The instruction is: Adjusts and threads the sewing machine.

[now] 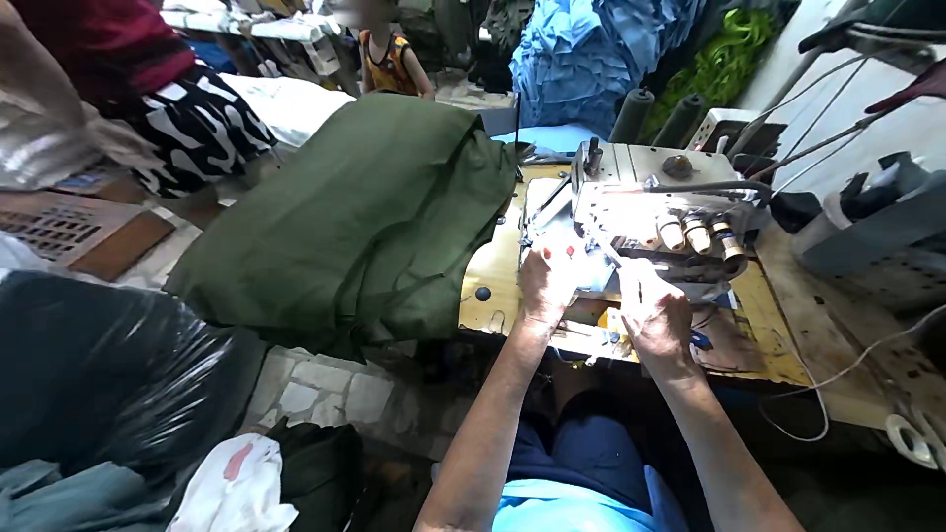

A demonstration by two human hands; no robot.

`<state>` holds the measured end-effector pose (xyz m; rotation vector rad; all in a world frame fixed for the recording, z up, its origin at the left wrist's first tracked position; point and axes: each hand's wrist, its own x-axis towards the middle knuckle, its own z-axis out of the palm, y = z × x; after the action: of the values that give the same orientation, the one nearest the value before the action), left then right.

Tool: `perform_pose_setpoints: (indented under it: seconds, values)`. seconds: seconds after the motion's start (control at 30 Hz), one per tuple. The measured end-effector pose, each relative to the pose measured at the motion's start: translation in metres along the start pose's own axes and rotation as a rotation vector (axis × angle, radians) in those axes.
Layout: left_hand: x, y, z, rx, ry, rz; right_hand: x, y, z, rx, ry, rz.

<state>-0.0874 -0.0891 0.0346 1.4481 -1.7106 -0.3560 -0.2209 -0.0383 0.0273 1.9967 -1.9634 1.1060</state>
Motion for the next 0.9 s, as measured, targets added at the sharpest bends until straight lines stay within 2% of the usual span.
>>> perform_pose_setpoints:
  seconds: [0.2, 0.37, 0.47, 0.53, 0.63, 0.77, 0.83, 0.9]
  values:
    - [-0.001, 0.000, -0.005, -0.047, -0.061, -0.003, 0.006, -0.007, -0.002, -0.070, -0.006, 0.002]
    - [-0.011, -0.004, -0.010, -0.110, -0.044, -0.001, -0.006, 0.000, -0.007, 0.031, -0.083, 0.028]
    - [-0.026, -0.009, -0.010, -0.208, 0.019, -0.060, -0.022, 0.012, 0.000, 0.210, -0.113, 0.064]
    - [-0.031, -0.010, -0.011, -0.283, 0.036, -0.106, -0.026, 0.016, 0.007, 0.410, -0.176, 0.192]
    - [-0.030, -0.007, -0.013, -0.397, -0.023, -0.196, -0.020, 0.010, 0.017, 0.785, -0.198, 0.415]
    - [-0.030, -0.003, -0.010, -0.536, -0.116, -0.321, -0.001, -0.005, 0.022, 1.006, -0.203, 0.499]
    - [-0.032, -0.001, -0.009, -0.502, -0.171, -0.334, 0.005, -0.010, 0.025, 1.162, -0.210, 0.543]
    - [-0.035, -0.003, -0.010, -0.379, -0.164, -0.245, 0.009, -0.012, 0.029, 1.263, -0.182, 0.571]
